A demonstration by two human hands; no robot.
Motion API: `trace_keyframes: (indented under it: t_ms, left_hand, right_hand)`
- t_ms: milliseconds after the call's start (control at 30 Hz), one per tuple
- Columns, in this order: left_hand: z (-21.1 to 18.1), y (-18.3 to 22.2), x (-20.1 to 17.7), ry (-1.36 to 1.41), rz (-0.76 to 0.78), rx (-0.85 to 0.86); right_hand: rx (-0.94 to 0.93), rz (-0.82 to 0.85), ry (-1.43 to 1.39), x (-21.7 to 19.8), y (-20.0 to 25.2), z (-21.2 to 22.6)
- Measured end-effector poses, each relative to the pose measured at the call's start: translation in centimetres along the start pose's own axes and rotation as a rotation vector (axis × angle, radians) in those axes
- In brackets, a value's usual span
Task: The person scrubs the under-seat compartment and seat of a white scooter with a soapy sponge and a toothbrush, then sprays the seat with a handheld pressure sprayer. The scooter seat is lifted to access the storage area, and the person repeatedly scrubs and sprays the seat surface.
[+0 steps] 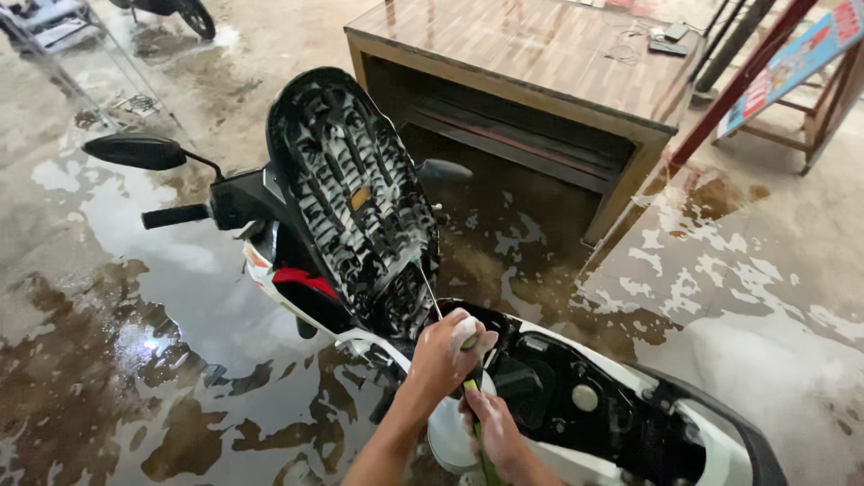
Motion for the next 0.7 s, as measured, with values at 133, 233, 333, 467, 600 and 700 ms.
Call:
trace_keyframes:
  t_ms: [133,233,333,467,600,700]
  left_hand:
    - [0.4,-0.6,0.0,-0.013,-0.012,-0.037]
    - [1.0,-1.2,-0.2,0.039,-0.042,-0.052]
    - [2.2,-0.8,0.5,0.078,-0.028,-0.094]
    - [5.6,2.2,0.5,0.271,-0.038,0.006]
    - [19.2,6.6,2.9,0.537,-0.007,-0.632]
    - [26.9,9.7,7.0,0.726,0.159,-0.917]
  right_hand:
    - [-0.118,0.056,-0.011,0.4,-0.9,0.9]
    - [-0.178,0.045,0.046,0.3,-1.5,0.9]
    - [-0.042,-0.067,0.036,0.2,-1.0,-0.7]
    - [-0.142,-0.12,0.013,1.6,0.5,-0.2]
    - [0.005,-0.202,-0.084,3.4,1.8,-0.9]
    - [0.051,-0.19,-0.139,5.2,3.1,-1.1]
Point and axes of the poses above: each hand's wrist, its own y-axis away from the middle knuckle, its own x-axis out of the palm, z = x × y, the point moved 8 cm from there along -y, towards the middle knuckle, and after that the axes turned 4 degrees about -x, right-handed, at the moved point
